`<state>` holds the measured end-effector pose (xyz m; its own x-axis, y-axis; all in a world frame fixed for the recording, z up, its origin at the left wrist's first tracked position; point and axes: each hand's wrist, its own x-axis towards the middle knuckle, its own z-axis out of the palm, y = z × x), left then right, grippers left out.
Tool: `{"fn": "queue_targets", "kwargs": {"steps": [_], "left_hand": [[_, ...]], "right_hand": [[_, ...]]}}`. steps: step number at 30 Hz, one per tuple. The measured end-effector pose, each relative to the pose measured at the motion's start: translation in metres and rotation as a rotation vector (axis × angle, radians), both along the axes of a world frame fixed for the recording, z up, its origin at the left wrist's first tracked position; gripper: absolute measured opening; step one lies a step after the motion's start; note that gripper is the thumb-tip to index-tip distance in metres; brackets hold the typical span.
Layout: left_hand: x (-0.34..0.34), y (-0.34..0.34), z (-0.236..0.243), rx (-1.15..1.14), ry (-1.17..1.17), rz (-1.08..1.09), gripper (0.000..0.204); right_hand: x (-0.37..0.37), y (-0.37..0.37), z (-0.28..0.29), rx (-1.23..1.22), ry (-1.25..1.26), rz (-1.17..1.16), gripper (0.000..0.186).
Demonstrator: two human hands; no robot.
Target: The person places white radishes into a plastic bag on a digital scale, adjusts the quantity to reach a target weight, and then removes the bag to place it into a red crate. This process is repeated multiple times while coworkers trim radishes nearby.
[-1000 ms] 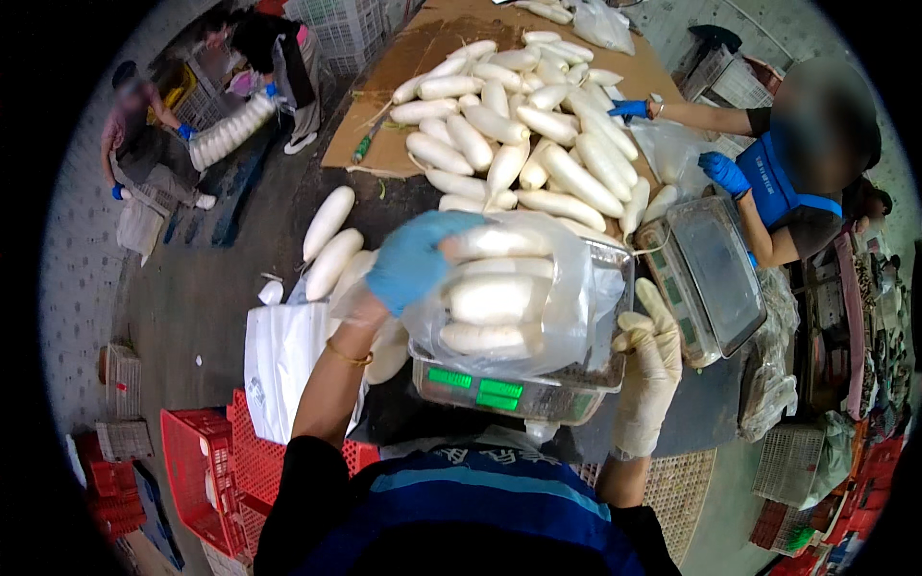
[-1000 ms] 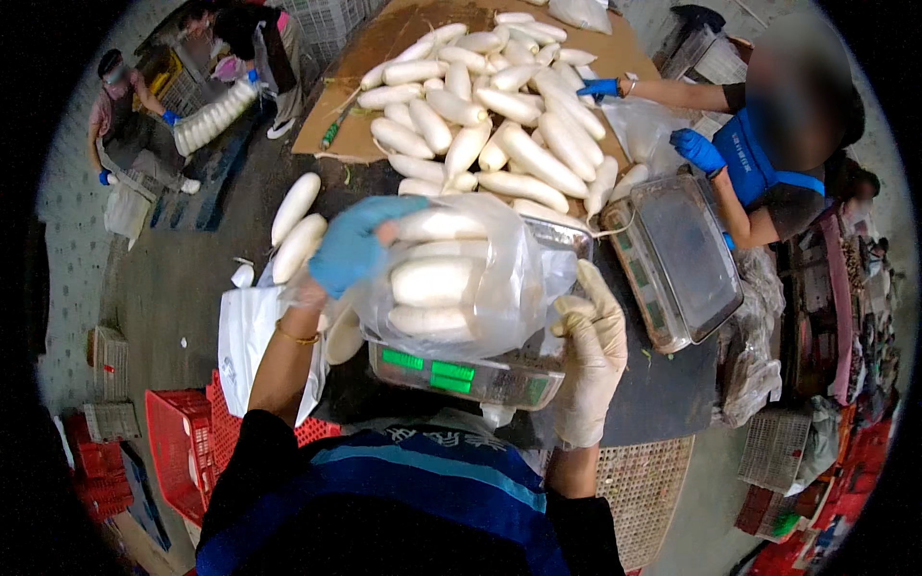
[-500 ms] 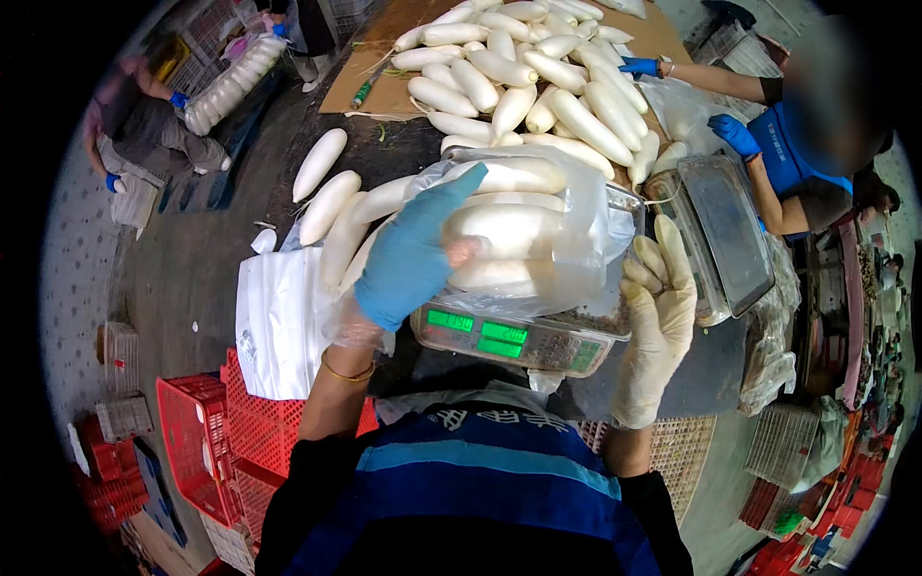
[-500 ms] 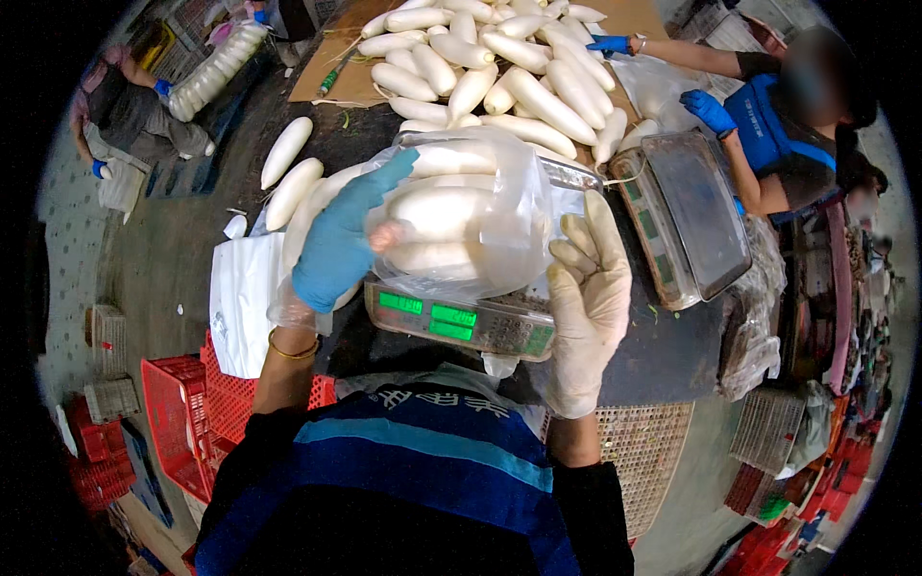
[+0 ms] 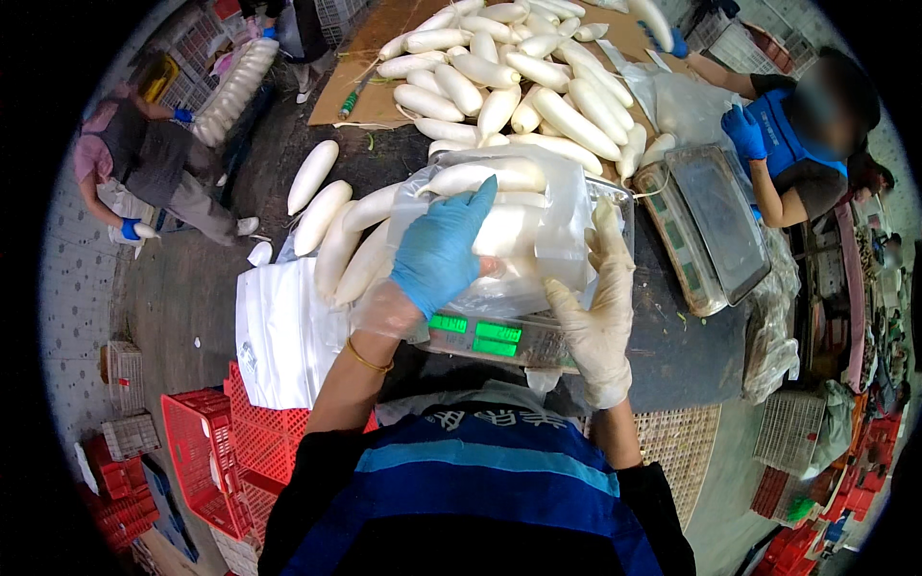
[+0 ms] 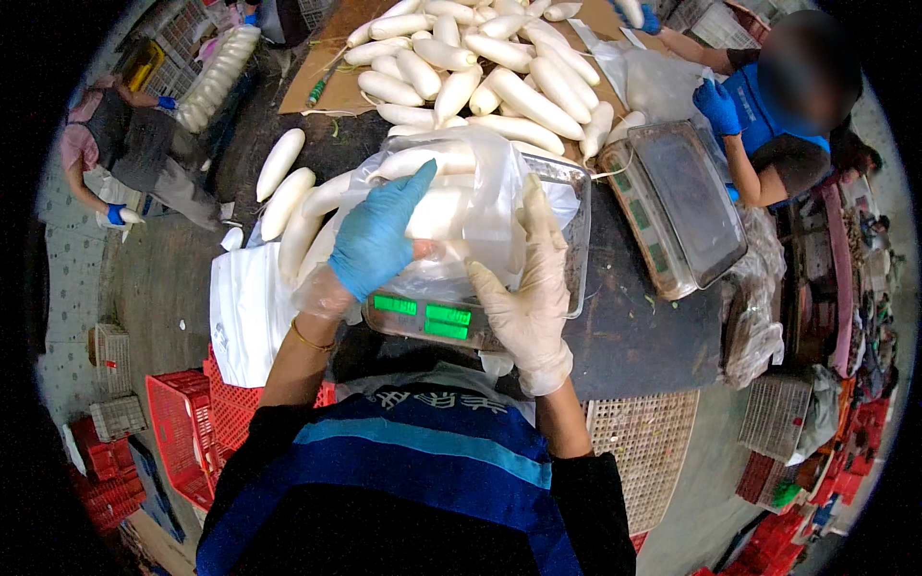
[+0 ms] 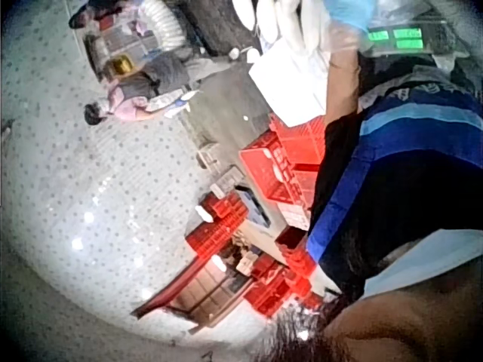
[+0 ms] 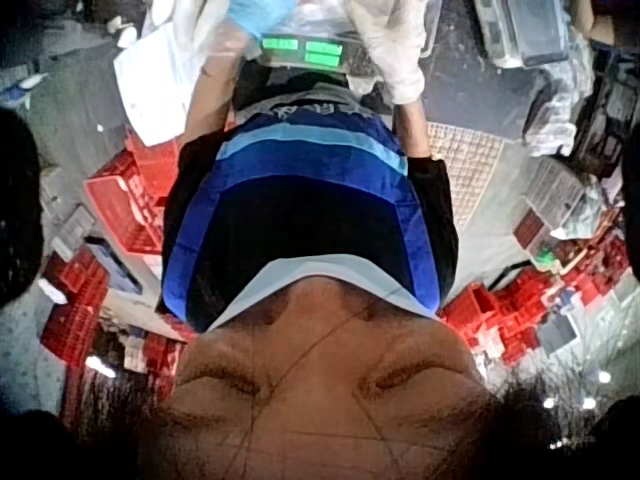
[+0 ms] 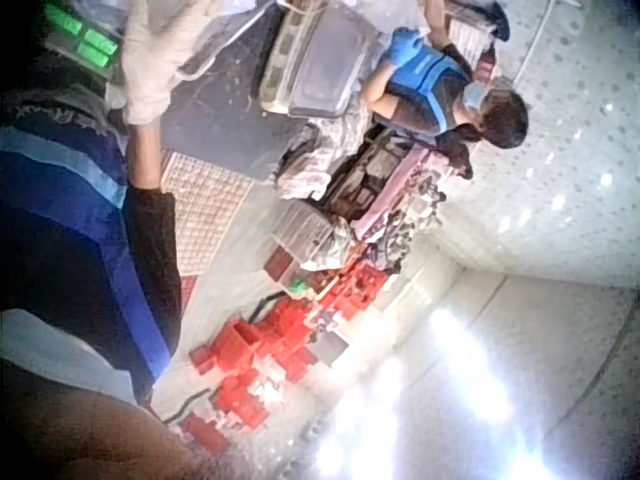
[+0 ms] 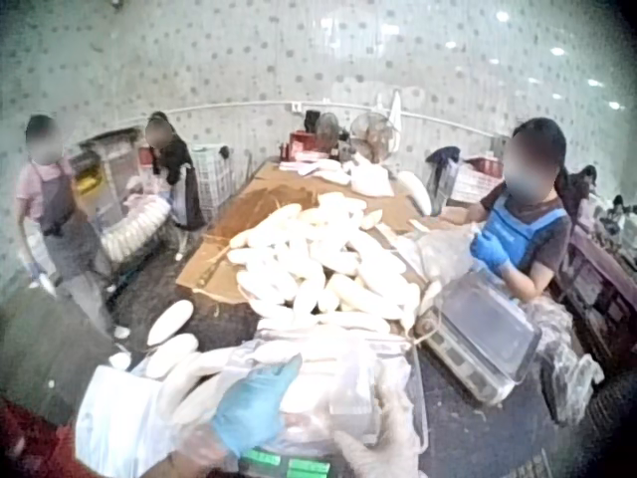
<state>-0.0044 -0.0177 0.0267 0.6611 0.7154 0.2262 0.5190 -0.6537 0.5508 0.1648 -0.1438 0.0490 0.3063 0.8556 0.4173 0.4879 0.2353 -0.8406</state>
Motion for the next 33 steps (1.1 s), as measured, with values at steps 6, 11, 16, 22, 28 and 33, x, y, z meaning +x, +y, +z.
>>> {"fn": "queue_targets", "kwargs": {"steps": [6, 11, 16, 22, 28, 33], "left_hand": [[0.000, 0.000, -0.006, 0.112, -0.021, 0.017, 0.087], [-0.004, -0.010, 0.002, 0.144, -0.049, 0.033, 0.085], [-0.028, -0.037, 0.034, 0.102, 0.022, 0.150, 0.088], [-0.116, -0.048, 0.039, -0.292, -0.559, 0.466, 0.075], [-0.175, -0.046, -0.003, -0.566, -0.860, 0.802, 0.062], [-0.185, -0.048, -0.064, -0.609, -0.776, 0.914, 0.050]], "right_hand": [[-0.002, 0.017, -0.005, -0.055, -0.221, -0.113, 0.088], [0.024, 0.007, -0.039, -0.050, 0.206, -0.128, 0.060], [0.031, -0.003, -0.026, -0.009, 0.500, -0.163, 0.045], [0.028, -0.006, -0.021, -0.018, 0.556, -0.150, 0.042], [0.033, -0.008, -0.024, -0.019, 0.527, -0.133, 0.041], [0.033, -0.007, -0.026, -0.010, 0.479, -0.156, 0.039]]}}
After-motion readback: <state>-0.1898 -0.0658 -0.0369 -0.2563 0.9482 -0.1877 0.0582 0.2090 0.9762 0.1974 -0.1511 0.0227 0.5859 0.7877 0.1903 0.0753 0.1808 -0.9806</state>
